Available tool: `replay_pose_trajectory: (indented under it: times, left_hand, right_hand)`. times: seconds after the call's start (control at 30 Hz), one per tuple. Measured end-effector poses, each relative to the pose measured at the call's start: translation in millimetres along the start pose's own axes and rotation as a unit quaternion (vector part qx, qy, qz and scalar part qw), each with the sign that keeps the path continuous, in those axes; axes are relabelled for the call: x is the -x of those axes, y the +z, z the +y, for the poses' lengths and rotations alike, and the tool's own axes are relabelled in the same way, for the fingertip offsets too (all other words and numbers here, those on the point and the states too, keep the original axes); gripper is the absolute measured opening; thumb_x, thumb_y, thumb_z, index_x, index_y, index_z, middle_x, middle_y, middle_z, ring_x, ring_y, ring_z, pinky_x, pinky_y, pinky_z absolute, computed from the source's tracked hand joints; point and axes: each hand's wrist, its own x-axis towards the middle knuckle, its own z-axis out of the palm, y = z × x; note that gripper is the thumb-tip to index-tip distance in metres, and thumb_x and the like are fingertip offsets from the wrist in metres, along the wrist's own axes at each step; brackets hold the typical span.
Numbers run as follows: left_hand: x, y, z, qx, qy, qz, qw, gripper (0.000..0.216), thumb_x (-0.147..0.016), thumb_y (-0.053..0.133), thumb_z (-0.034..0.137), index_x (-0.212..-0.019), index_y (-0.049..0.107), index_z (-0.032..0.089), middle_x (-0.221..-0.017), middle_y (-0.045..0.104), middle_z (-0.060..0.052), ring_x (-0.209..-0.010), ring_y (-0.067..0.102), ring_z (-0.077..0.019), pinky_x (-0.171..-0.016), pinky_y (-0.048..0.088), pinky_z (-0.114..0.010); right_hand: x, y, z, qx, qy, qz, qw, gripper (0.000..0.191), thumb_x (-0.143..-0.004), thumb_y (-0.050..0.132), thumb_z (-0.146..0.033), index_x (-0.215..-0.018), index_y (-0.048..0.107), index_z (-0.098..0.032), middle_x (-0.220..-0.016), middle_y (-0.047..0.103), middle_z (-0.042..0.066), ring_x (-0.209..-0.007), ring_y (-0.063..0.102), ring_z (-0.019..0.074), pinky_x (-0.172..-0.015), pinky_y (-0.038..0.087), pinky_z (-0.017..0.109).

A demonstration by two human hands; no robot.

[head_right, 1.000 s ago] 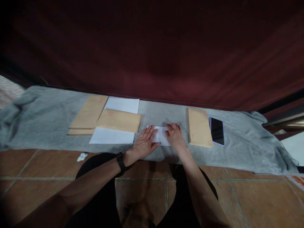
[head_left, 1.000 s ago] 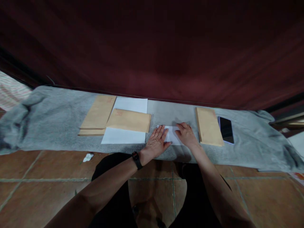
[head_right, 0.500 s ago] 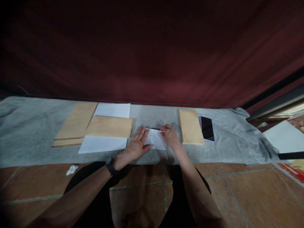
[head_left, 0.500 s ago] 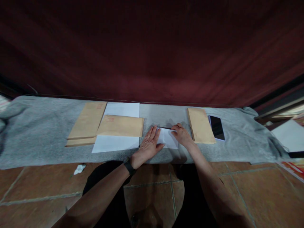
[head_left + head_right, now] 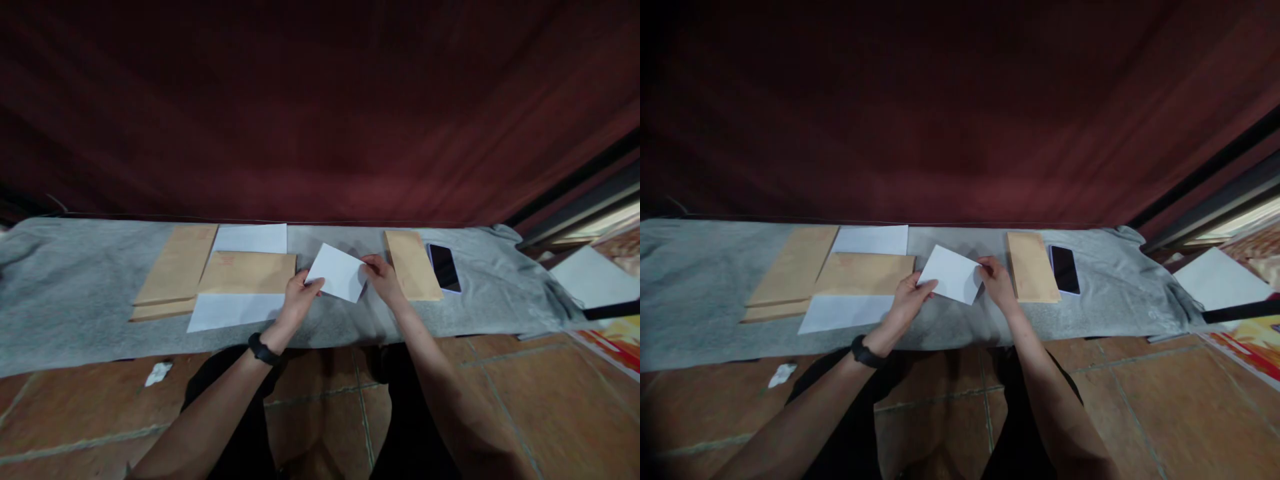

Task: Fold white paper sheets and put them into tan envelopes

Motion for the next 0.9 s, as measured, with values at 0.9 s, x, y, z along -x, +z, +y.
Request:
replay_pose_trajectory:
  times: [0.9]
  left_hand:
    - [10.2, 3.2, 1.1, -0.474, 0.303, 0.032, 0.826, 0.041, -0.097, 0.051, 0.027, -0.136, 0.052, 0.014, -0.138, 0.057, -0.016, -0.131, 0.050, -0.0313, -0.107, 0.042, -0.048]
  right_hand:
    - [14.6, -3.8, 8.2, 0.074, 0.135, 0.056, 0.987, 0.048, -0.078, 0.063, -0.030, -0.125, 0.062, -0.017, -0.100, 0.073, 0.011, -0.094, 0.065, 0.0292, -0.084, 0.051, 0.042]
